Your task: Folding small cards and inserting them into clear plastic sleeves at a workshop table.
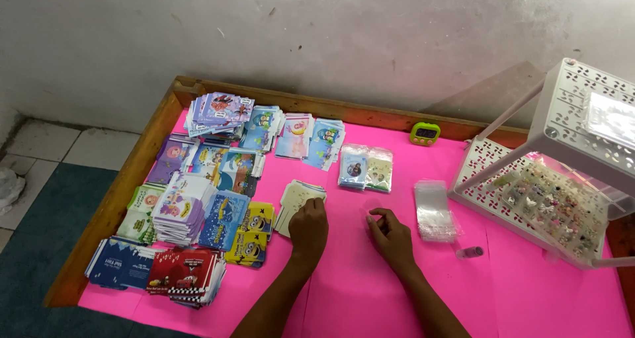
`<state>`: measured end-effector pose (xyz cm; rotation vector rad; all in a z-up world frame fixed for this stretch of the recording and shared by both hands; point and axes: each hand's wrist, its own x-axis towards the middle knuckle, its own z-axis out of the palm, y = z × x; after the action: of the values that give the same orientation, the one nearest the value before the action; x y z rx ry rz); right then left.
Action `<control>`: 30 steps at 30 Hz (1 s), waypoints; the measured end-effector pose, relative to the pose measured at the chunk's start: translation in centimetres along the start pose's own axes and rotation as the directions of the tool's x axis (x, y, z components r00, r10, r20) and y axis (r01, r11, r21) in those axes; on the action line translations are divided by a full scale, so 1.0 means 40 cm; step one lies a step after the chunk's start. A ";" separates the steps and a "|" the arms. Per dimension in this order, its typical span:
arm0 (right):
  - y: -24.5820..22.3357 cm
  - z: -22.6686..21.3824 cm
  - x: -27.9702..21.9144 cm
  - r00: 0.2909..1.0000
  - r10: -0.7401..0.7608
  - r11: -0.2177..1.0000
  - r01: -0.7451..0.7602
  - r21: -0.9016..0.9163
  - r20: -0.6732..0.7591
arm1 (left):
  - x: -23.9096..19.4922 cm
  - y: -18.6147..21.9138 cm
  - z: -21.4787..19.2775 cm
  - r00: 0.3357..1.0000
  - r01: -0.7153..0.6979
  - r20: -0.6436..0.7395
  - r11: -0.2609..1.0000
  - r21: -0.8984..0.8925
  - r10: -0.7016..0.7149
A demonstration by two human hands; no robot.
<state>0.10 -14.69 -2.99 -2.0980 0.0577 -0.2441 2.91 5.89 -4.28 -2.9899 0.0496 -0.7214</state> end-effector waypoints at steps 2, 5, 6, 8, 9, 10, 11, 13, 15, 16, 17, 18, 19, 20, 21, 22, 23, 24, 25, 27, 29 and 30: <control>0.003 -0.003 -0.006 1.000 0.012 1.000 -0.012 0.001 0.014 | 0.004 -0.001 -0.043 0.999 0.015 0.042 0.998 -0.059 -0.013; -0.002 -0.003 0.002 1.000 0.013 1.000 -0.013 0.011 0.024 | 0.028 -0.012 -0.074 0.998 0.025 0.068 0.993 -0.115 -0.017; -0.001 -0.003 0.000 0.999 0.016 1.000 -0.017 0.018 0.028 | 0.030 -0.014 -0.079 0.998 0.018 0.068 0.993 -0.114 -0.010; -0.013 -0.009 -0.006 0.999 0.030 0.999 -0.030 0.030 0.023 | 0.039 -0.013 -0.126 0.997 -0.045 0.042 0.963 -0.266 0.058; -0.019 -0.014 -0.002 0.999 0.032 0.998 -0.032 0.044 0.019 | 0.051 -0.010 -0.149 0.994 -0.103 0.000 0.908 -0.406 0.112; -0.021 -0.023 -0.004 0.999 0.036 0.998 -0.036 0.042 0.013 | 0.043 0.012 -0.145 0.993 -0.109 -0.001 0.906 -0.410 0.119; -0.024 -0.031 -0.005 0.997 0.079 0.993 -0.078 0.085 -0.005 | 0.036 0.032 -0.142 0.993 -0.001 0.077 0.678 -0.735 0.085; -0.019 -0.040 -0.007 0.992 0.126 0.984 -0.121 0.127 -0.026 | 0.022 0.058 -0.140 0.983 0.123 0.163 0.338 -0.933 0.090; -0.004 -0.042 -0.008 0.961 0.276 0.785 -0.228 0.576 0.005 | 0.007 0.069 -0.142 0.914 0.308 0.344 0.186 -0.933 0.216; -0.021 -0.059 -0.015 0.960 0.279 0.784 -0.228 0.578 -0.001 | 0.003 0.073 -0.136 0.912 0.306 0.344 0.186 -0.933 0.222; -0.038 -0.077 -0.019 0.970 0.236 0.837 -0.169 0.521 -0.063 | 0.002 0.078 -0.129 0.924 0.229 0.289 0.245 -0.942 0.249; -0.055 -0.095 -0.023 0.975 0.187 0.882 -0.112 0.457 -0.122 | 0.001 0.084 -0.122 0.931 0.148 0.235 0.300 -0.942 0.278; -0.049 -0.116 -0.031 0.973 0.189 0.883 -0.112 0.455 -0.129 | -0.002 0.088 -0.094 0.930 0.145 0.232 0.296 -0.944 0.284; -0.042 -0.136 -0.038 0.979 0.038 0.949 0.027 0.314 -0.199 | -0.005 0.093 -0.065 0.957 -0.140 0.001 0.466 -0.874 0.290; -0.033 -0.158 -0.056 0.964 -0.114 0.975 0.155 0.158 -0.241 | -0.019 0.100 -0.039 0.916 -0.387 -0.218 0.604 -0.697 0.337; -0.001 -0.181 -0.067 0.964 -0.106 0.977 0.147 0.155 -0.242 | -0.012 0.102 -0.045 0.915 -0.386 -0.213 0.598 -0.702 0.341; 0.028 -0.200 -0.076 0.891 -0.277 0.955 0.295 -0.003 -0.360 | -0.003 0.100 -0.051 0.900 -0.432 -0.241 0.669 -0.604 0.363; 0.057 -0.219 -0.086 0.779 -0.447 0.894 0.413 -0.176 -0.440 | 0.006 0.097 -0.056 0.882 -0.471 -0.267 0.729 -0.497 0.388; 0.066 -0.239 -0.094 0.780 -0.444 0.895 0.409 -0.178 -0.441 | 0.006 0.098 -0.066 0.882 -0.472 -0.265 0.727 -0.499 0.391; 0.084 -0.278 -0.114 0.705 -0.328 0.944 0.220 -0.245 -0.629 | 0.003 0.098 -0.086 0.904 -0.427 -0.262 0.725 -0.541 0.337; 0.019 -0.306 -0.122 0.704 -0.229 0.973 0.137 -0.188 -0.672 | -0.025 0.118 -0.099 0.916 -0.393 -0.176 0.716 -0.576 0.361; -0.015 -0.319 -0.124 0.694 -0.131 0.990 0.059 -0.126 -0.708 | -0.038 0.126 -0.106 0.919 -0.357 -0.093 0.711 -0.606 0.382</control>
<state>-7.31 -24.45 3.10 -1.9745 0.4365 -1.1448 -0.46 0.69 -1.57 -3.3910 1.0581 -0.6929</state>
